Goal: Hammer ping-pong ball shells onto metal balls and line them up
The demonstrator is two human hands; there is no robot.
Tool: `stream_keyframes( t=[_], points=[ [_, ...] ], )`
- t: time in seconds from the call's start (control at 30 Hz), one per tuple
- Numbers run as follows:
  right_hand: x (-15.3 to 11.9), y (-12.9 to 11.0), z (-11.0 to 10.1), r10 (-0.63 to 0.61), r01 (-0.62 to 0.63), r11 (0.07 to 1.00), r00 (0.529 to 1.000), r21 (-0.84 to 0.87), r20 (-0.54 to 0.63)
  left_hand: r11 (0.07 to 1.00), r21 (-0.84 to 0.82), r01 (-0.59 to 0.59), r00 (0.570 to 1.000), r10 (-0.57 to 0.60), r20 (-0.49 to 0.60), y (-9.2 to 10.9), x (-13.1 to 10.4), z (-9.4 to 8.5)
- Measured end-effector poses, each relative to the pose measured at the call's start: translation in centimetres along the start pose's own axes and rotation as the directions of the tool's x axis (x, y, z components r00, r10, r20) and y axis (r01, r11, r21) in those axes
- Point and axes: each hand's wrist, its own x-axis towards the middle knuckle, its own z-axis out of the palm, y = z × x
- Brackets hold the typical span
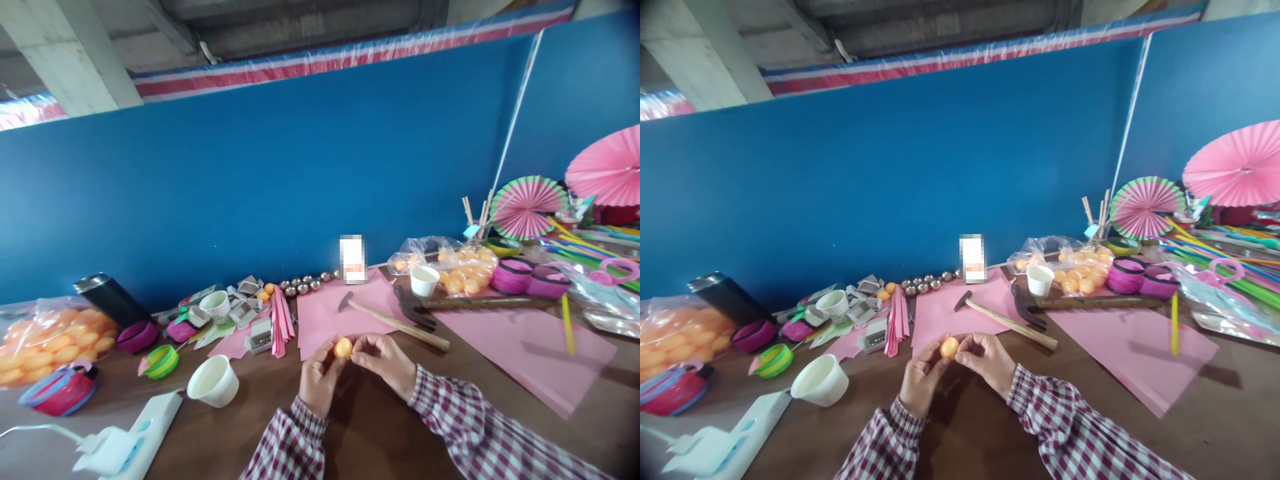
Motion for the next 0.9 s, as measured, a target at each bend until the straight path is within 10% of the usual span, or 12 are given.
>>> stream_keyframes(
  t=[0.67,0.9],
  points=[
    [0.16,0.42,-0.14,0.013,-0.013,0.999,1.000,0.035,-0.018,0.996,0.077,-0.047,0.999,0.048,-0.003,-0.17,-0.51,0.37],
    [0.15,0.25,0.07,-0.034,0.031,0.998,0.997,-0.049,-0.072,0.983,-0.178,0.049,0.999,-0.046,0.022,-0.94,-0.48,0.54]
  ],
)
